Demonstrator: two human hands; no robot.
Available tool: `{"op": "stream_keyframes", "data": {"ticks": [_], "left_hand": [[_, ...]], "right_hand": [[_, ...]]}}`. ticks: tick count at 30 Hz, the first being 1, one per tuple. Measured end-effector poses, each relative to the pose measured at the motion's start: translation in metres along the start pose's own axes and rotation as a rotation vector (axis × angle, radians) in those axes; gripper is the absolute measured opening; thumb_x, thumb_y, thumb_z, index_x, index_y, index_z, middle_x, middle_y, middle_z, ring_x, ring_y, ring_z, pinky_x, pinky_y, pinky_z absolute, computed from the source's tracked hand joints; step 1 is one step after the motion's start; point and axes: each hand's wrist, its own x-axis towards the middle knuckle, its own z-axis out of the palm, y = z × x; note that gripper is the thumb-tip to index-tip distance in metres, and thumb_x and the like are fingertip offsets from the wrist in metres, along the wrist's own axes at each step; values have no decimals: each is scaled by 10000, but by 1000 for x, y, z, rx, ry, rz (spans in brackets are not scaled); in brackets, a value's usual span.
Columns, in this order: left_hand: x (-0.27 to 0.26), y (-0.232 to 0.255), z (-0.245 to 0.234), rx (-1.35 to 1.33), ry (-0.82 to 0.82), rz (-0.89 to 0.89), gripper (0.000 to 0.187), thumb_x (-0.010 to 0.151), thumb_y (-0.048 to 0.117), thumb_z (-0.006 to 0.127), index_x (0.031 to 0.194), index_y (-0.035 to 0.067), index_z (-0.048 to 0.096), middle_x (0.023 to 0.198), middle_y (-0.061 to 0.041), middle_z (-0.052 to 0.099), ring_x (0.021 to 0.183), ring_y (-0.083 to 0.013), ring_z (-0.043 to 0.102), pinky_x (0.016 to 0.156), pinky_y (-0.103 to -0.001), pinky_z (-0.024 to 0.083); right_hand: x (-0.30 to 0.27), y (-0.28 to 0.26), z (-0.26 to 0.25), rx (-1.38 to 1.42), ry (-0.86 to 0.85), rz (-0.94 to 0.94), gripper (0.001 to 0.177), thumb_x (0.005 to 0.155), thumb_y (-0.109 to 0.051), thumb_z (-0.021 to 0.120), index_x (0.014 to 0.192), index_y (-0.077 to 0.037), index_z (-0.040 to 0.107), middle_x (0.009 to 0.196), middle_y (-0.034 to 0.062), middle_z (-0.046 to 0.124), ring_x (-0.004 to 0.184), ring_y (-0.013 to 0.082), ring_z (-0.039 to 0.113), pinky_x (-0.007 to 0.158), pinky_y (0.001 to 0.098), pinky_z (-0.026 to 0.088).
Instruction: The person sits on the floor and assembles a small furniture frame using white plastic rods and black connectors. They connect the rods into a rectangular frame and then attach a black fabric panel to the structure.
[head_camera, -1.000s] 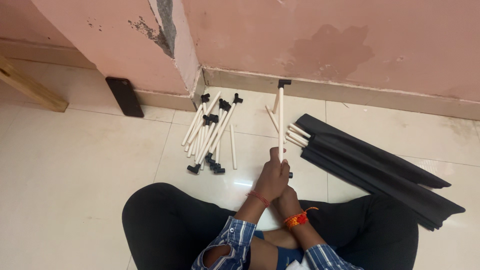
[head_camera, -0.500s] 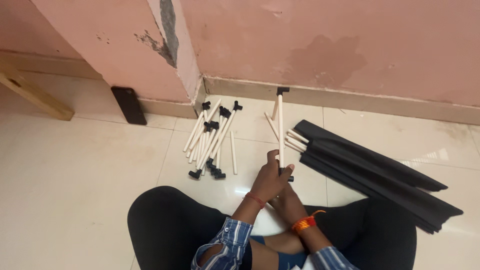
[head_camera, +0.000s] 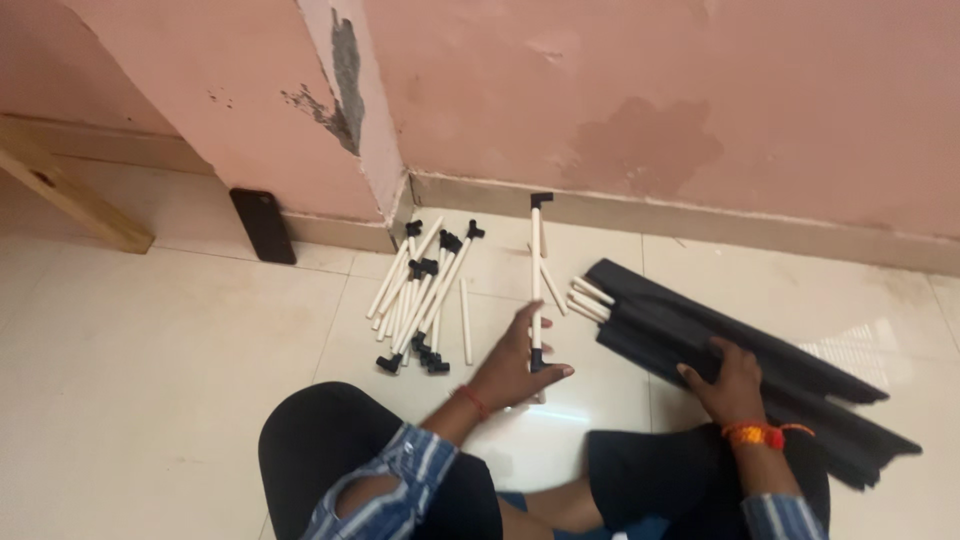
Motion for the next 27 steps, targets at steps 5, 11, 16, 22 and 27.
{"op": "stream_keyframes", "data": {"ticks": [5,11,16,22,27], "left_hand": [[-3,-3,14,10,81,85,855,855,105,774,1561,62,294,1445,-149,474,933,-170,723,858,-311,613],[0,-4,10,-104,123,86,904,855,118,781,1581,69,245,1513,-167,467,1015,-189,726,922,-318,586],[-2,-8,20,-173,36,24,1058,802,247,822,1585,82,131,1501,-193,460,1098,-219,673,934,-342,582],[18,-31,3,33,-47,-21,915,851,447,759,1548,76,298,1421,-208,540,1266,-305,572,1043,-429,502],[49,-78,-78,684,180,-284,511,892,295,732,1330,70,595,1309,-217,594,1219,-371,597,1030,-467,516]], "right_hand": [[-11,-30,22,76,153,-184,638,832,-380,812,1350,-86,583,1350,178,582,1298,374,546,1118,504,456],[-65,-116,45,474,-260,-365,599,778,-215,800,1310,-70,564,1295,184,611,1164,323,641,859,416,586],[-92,-156,76,647,-509,-133,584,872,-264,751,1344,-36,495,1242,184,697,1166,315,705,939,409,568],[-97,-159,89,615,-545,-139,347,905,-251,681,1202,-71,669,1086,178,784,1019,260,760,884,373,600],[-93,-168,71,365,-828,138,293,1036,-321,576,1265,-165,668,1063,155,786,1015,243,754,933,382,576]]}}
